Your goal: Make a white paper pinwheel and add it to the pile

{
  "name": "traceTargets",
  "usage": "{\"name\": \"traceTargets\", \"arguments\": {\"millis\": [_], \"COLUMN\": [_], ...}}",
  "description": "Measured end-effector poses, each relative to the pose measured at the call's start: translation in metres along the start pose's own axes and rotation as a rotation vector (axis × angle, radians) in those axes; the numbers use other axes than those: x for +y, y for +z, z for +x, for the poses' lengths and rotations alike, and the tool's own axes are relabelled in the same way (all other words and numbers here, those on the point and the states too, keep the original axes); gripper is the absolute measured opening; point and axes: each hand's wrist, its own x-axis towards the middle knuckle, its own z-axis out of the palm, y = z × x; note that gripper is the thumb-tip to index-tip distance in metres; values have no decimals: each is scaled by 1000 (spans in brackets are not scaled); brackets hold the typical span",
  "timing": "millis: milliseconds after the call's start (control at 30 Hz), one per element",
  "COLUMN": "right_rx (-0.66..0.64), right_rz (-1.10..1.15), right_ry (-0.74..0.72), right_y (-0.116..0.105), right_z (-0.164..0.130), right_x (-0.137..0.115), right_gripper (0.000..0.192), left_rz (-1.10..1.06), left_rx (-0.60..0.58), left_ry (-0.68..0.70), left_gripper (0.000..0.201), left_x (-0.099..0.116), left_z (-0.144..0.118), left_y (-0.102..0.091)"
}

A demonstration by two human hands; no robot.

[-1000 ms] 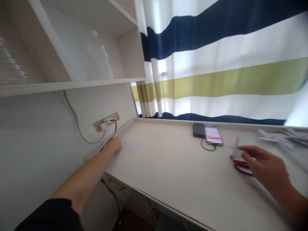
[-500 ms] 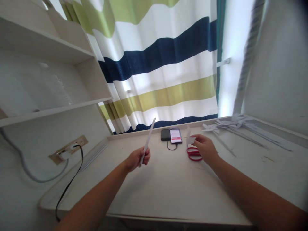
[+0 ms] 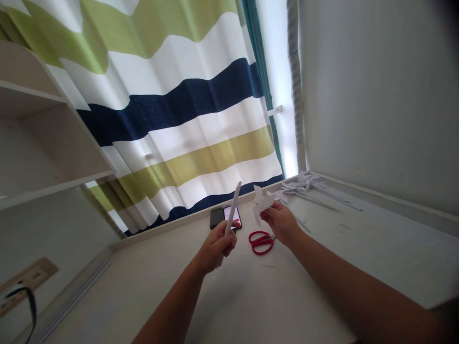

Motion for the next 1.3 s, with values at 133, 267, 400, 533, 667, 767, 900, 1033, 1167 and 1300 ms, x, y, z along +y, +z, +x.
{"name": "traceTargets", "arguments": {"millis": [133, 267, 400, 533, 667, 767, 900, 1033, 1167, 1300], "right_rx": [-20, -47, -81, -110, -119, -117, -123, -102, -76, -59], "right_rz": [22, 37, 52, 64, 70, 52, 51, 36, 19, 12], "right_ry": [-16, -40, -70, -75, -84, -79, -83, -117, -103, -93], "right_y": [3, 3, 4, 8, 8, 7, 6, 5, 7, 8], "right_z": [-2, -4, -8, -12, -13, -13, -13, -12, -13, -14], "right_x": [-9, -15, -20, -24, -24, -24, -26, -27, -28, -29], "right_gripper": [17, 15, 11, 10, 11, 11, 11, 9, 7, 6], "left_rz": [52, 185, 201, 203, 225, 234, 243, 264, 258, 289], "left_rx": [-40, -75, -118, -154, -169, -180, -184, -181, -176, -164], "left_ry": [64, 80, 64, 43, 31, 21, 16, 15, 28, 18], "left_gripper": [26, 27, 26, 26, 25, 23, 23, 23, 26, 28], "left_x": [3, 10, 14, 12, 11, 11, 10, 11, 12, 13], "left_z": [13, 15, 11, 9, 10, 11, 10, 10, 9, 9], "left_y": [-2, -6, -14, -19, -20, -21, -23, -25, -26, -28]}}
